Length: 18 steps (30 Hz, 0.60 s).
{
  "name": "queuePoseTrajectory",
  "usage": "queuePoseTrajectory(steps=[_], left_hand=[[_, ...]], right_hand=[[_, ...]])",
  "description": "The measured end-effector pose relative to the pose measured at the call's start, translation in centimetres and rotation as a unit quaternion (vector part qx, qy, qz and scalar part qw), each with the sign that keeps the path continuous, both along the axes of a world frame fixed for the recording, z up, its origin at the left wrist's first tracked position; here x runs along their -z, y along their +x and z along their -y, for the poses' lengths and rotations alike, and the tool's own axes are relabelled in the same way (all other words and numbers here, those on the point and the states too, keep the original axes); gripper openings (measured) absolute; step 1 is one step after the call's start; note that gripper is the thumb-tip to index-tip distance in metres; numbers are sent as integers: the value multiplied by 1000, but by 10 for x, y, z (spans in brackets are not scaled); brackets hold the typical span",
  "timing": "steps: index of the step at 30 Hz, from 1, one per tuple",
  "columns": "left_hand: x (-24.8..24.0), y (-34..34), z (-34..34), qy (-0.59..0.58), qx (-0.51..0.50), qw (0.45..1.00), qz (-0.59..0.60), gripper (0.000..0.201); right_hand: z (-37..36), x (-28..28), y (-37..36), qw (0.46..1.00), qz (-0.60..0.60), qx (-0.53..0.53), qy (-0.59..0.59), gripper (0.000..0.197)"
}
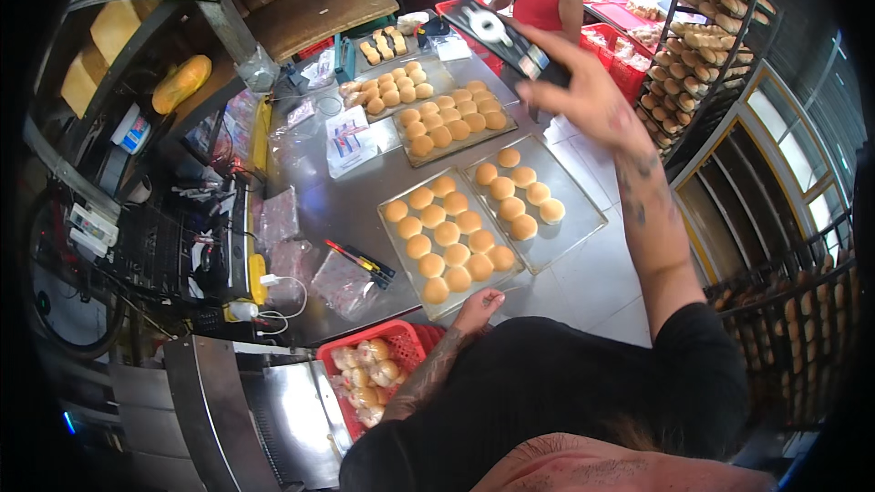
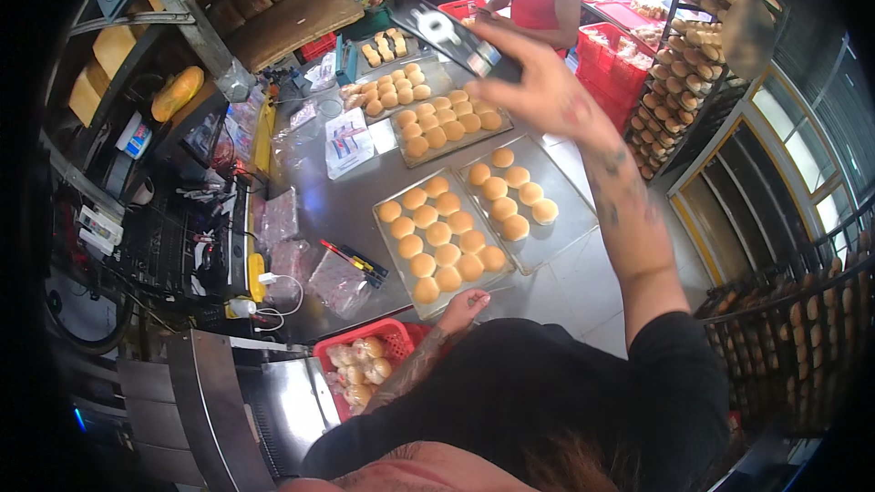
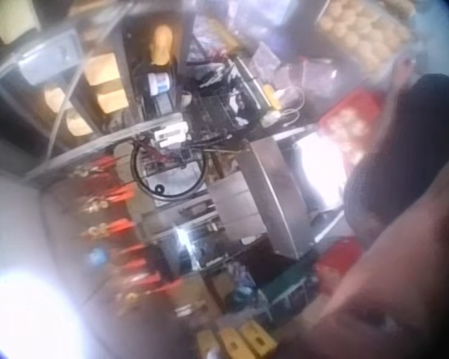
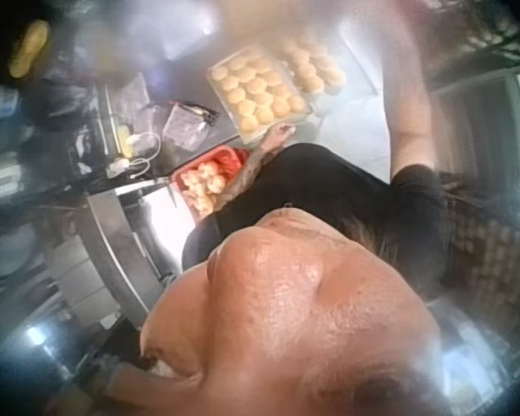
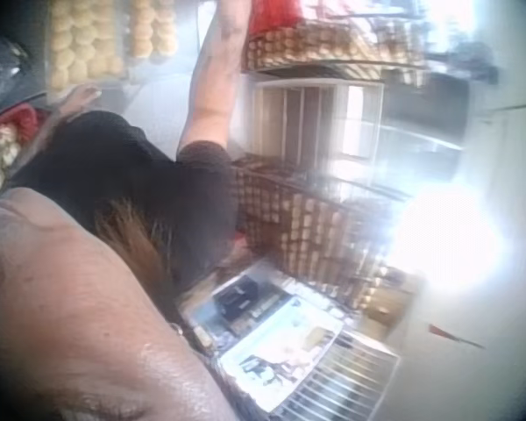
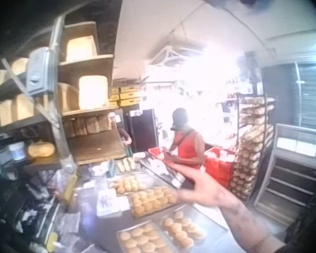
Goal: The person picks round buns from metal trays, places them into clear plastic bags, and arranges the filled bags into red baskets. The person also handles packaged bread loaves and places them into baskets. The person interacts with customers at the counter and handles cash.
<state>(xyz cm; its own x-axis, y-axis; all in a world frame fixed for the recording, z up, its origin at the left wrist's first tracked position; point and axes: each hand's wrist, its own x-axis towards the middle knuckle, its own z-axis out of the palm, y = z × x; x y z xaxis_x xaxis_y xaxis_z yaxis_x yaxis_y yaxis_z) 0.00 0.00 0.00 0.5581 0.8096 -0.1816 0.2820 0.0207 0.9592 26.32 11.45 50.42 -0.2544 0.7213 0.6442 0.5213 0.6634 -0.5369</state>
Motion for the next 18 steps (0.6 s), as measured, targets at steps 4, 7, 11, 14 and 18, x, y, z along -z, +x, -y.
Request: queuePoseTrajectory(steps=[4, 7, 11, 14, 18], left_hand=[[3, -39, 9, -9, -115, 993, 30, 31], [8, -55, 25, -11, -211, 977, 35, 32], [20, -63, 51, -26, -336, 941, 19, 32], [32, -56, 67, -53, -399, 914, 51, 33], [23, -38, 80, -57, -454, 886, 75, 35]], right_hand=[[-77, -40, -44, 999, 31, 6, 10, 77], [-122, -88, -71, 974, 132, -38, -183, 52], [-163, -104, -134, 974, 218, -49, -41, 48], [-171, -102, -148, 967, 248, -14, 53, 54], [-158, -78, -131, 968, 158, 28, 195, 69]])
